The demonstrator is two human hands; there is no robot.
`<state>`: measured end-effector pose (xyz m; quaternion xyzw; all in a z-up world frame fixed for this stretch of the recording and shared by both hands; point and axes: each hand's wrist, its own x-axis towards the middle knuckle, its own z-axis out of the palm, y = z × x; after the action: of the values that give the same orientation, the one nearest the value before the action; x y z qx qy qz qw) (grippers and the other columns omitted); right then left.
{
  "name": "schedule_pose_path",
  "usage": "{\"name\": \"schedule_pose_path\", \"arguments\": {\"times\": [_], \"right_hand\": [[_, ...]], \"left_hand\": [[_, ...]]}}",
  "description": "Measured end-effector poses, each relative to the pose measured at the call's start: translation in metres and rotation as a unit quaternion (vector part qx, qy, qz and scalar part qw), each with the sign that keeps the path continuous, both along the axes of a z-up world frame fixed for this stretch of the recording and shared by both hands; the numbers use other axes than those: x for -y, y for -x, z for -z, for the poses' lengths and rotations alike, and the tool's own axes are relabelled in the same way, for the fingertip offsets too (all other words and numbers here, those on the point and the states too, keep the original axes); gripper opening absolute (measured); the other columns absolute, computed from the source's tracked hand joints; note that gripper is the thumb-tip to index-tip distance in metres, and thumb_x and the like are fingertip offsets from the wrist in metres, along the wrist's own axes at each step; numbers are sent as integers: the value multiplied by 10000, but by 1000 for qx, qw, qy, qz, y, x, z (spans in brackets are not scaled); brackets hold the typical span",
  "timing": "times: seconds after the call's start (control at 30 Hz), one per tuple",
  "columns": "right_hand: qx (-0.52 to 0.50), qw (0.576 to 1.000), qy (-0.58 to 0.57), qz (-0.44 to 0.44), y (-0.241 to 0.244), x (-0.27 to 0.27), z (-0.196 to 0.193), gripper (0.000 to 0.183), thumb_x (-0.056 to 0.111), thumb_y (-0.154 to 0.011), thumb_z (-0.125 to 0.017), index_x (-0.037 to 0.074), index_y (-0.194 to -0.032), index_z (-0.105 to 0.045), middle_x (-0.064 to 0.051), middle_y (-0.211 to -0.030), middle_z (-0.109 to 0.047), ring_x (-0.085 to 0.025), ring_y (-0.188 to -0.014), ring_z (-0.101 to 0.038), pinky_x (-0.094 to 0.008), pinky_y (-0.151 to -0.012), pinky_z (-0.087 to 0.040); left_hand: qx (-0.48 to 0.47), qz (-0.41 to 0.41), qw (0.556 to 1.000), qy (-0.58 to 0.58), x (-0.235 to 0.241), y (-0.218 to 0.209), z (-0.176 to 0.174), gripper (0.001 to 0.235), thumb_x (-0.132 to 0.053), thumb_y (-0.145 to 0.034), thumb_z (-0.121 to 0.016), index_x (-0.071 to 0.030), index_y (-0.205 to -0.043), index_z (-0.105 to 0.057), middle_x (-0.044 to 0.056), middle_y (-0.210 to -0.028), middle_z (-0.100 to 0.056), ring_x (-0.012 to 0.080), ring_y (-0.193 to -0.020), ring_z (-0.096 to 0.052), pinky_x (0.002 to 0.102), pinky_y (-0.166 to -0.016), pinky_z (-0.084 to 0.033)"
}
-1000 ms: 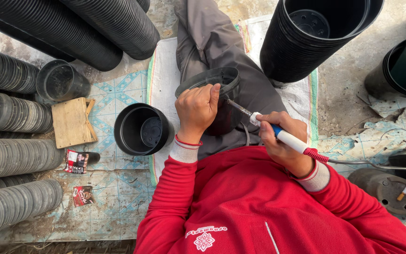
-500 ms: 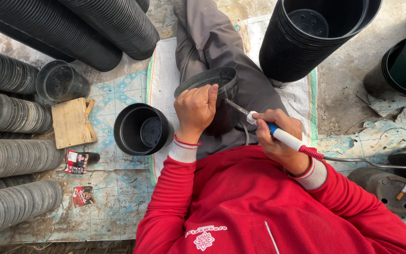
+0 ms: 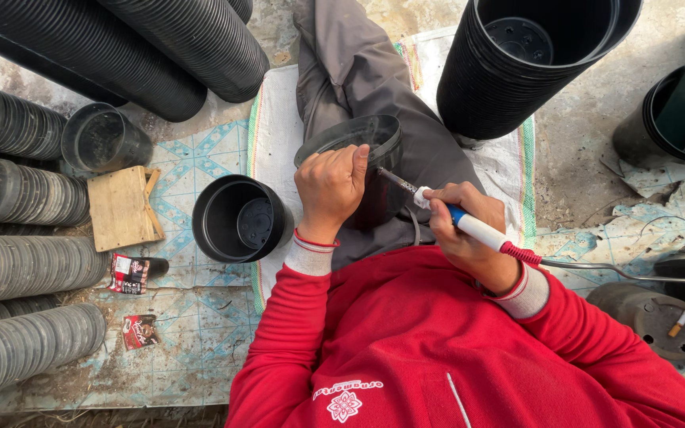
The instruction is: The person uses a soldering iron to melt drainage holes into the bottom and sides of several black plastic pots.
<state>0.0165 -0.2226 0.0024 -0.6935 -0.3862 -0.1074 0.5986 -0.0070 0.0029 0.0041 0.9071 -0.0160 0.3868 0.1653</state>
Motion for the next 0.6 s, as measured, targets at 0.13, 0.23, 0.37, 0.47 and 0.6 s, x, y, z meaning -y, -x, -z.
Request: {"name": "schedule_pose_path", "arguments": {"times": [0.13, 0.23, 0.37, 0.47, 0.6], "right_hand": [[1, 1000, 10, 7, -1, 0, 0, 101, -81, -954, -631, -32, -970, -543, -188, -958, -738, -193, -725, -692, -281, -664, -547], [4, 1000, 16, 11, -1, 0, 0, 94, -76, -956, -634, -33, -969, -552, -186, -952, -739, -195, -718, -693, -280, -656, -543], [-1, 1000, 13, 6, -2, 0, 0, 86, -66, -964, -632, -30, -974, -555, -176, -947, -738, -189, -709, -689, -280, -651, -537], [4, 1000, 23, 17, -4, -3, -3, 84, -55, -965, -640, -25, -971, -561, -168, -958, -744, -183, -710, -691, -279, -649, -539], [2, 998, 60, 25, -1, 1, -10, 57, -34, -962, -659, -39, -1006, -624, -152, -881, -732, -186, -657, -685, -284, -610, -523]], "left_hand": [[8, 8, 1000, 3, 0, 1, 0, 446, -248, -1091, -563, -108, -670, -525, 51, -569, -496, 257, -523, -530, 406, -532, -364], [2, 6, 1000, -2, 0, 1, 0, 445, -246, -1086, -567, -106, -666, -522, 52, -565, -493, 259, -520, -526, 409, -530, -360], [1, 6, 1000, -4, 2, 2, 0, 446, -246, -1088, -566, -104, -668, -517, 50, -571, -497, 258, -522, -527, 411, -531, -357], [1, 6, 1000, -7, 1, 2, 1, 447, -247, -1090, -565, -105, -669, -514, 50, -572, -497, 259, -522, -527, 413, -534, -359], [-4, -19, 999, -25, 0, 1, 2, 444, -263, -1080, -577, -105, -668, -525, 60, -566, -506, 274, -535, -543, 416, -543, -376]]}}
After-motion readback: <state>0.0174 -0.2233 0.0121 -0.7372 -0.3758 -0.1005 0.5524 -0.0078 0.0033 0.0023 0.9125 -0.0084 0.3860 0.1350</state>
